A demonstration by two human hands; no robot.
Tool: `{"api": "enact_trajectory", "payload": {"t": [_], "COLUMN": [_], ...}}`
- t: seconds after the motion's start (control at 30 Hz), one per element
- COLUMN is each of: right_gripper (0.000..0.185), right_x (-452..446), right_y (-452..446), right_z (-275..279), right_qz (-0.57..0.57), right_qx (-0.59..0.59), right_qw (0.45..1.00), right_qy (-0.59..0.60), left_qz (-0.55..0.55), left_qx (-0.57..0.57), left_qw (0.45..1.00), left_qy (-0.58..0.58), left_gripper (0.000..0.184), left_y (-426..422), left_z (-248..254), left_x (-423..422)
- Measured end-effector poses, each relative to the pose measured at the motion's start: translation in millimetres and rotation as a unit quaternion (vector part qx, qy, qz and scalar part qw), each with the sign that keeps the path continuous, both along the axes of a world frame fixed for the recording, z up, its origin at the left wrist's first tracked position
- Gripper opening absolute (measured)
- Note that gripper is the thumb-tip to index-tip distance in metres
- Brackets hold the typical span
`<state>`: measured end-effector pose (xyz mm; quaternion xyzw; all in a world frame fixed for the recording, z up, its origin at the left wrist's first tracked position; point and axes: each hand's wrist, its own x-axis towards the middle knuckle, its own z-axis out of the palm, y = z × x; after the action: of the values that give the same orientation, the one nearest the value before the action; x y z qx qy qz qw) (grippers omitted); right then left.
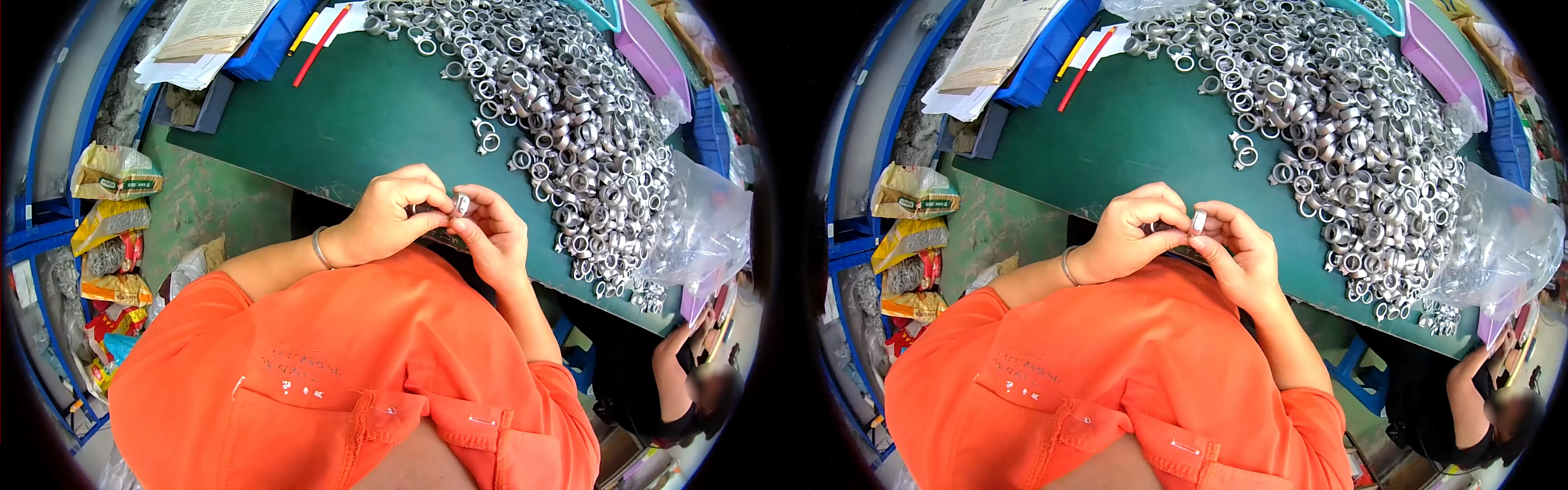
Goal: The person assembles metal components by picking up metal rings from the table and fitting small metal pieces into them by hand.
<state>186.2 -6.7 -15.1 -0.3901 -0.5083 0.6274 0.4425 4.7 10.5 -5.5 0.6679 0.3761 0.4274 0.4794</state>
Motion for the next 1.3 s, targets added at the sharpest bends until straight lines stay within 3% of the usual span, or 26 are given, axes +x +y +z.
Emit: {"api": "enact_trajectory", "payload": {"t": [0.07,0.13,0.17,0.2,0.23,0.27,0.3,0.37,0.43,0.5,0.57,0.63,0.7,0.77,0.87,0.93,1.07,1.13,1.23,1.3], "right_gripper": [0.032,0.031,0.028,0.026,0.026,0.025,0.025,0.023,0.02,0.021,0.025,0.029,0.022,0.016,0.019,0.02,0.022,0.022,0.022,0.017], "right_x": [-1,-1,-1,-2,-1,-1,0,-2,0,6,5,6,6,7,4,1,-3,-3,1,2], "right_y": [-1,-2,-3,-2,-1,2,4,10,25,47,68,69,65,54,38,26,12,13,15,11], "right_z": [0,-2,-4,-5,-4,-1,2,13,7,-5,-2,-7,-2,1,-3,-2,8,11,9,2], "right_qz": [-0.018,-0.036,-0.092,-0.146,-0.146,-0.114,-0.081,0.002,-0.066,-0.156,-0.173,-0.142,-0.159,-0.142,-0.121,-0.11,-0.112,-0.103,-0.079,-0.085], "right_qx": [0.002,0.004,0.077,0.149,0.151,0.242,0.329,0.306,0.372,0.408,0.419,0.374,0.401,0.259,0.156,0.142,0.181,0.375,0.365,0.241], "right_qw": [1.0,0.999,0.987,0.958,0.957,0.928,0.885,0.912,0.879,0.8,0.716,0.701,0.703,0.872,0.958,0.976,0.967,0.881,0.891,0.956], "right_qy": [-0.007,-0.014,-0.107,-0.199,-0.199,-0.26,-0.319,-0.273,-0.29,-0.41,-0.531,-0.59,-0.565,-0.39,-0.209,-0.127,-0.136,-0.27,-0.258,-0.148], "left_qz": [-0.001,-0.006,-0.006,-0.028,-0.048,-0.056,-0.063,-0.087,-0.085,-0.089,-0.083,-0.074,-0.044,-0.04,-0.042,-0.042,-0.044,-0.042,-0.017,0.01], "left_qx": [0.001,-0.075,-0.073,-0.236,-0.392,-0.41,-0.461,-0.5,-0.525,-0.522,-0.516,-0.507,-0.496,-0.482,-0.443,-0.431,-0.404,-0.403,-0.34,-0.092], "left_qw": [1.0,0.997,0.997,0.968,0.908,0.893,0.858,0.829,0.814,0.816,0.825,0.834,0.841,0.848,0.872,0.877,0.887,0.889,0.932,0.994], "left_qy": [-0.003,-0.025,-0.026,-0.085,-0.141,-0.18,-0.218,-0.234,-0.233,-0.232,-0.217,-0.204,-0.212,-0.215,-0.204,-0.207,-0.218,-0.211,-0.127,-0.062], "left_gripper": [0.013,0.01,0.01,0.016,0.024,0.037,0.038,0.036,0.021,0.015,0.014,0.013,0.012,0.015,0.02,0.02,0.017,0.015,0.01,0.006], "left_y": [0,-2,0,2,4,4,5,5,4,4,3,3,3,3,3,3,3,2,-1,-2], "left_z": [0,-2,2,7,11,3,0,-12,-10,-14,-10,-6,-4,-7,-6,-2,-4,0,0,-3], "left_x": [0,0,-1,-3,-4,-3,-4,-7,-5,-8,-7,-6,-6,-8,-5,-2,-1,0,0,1]}}
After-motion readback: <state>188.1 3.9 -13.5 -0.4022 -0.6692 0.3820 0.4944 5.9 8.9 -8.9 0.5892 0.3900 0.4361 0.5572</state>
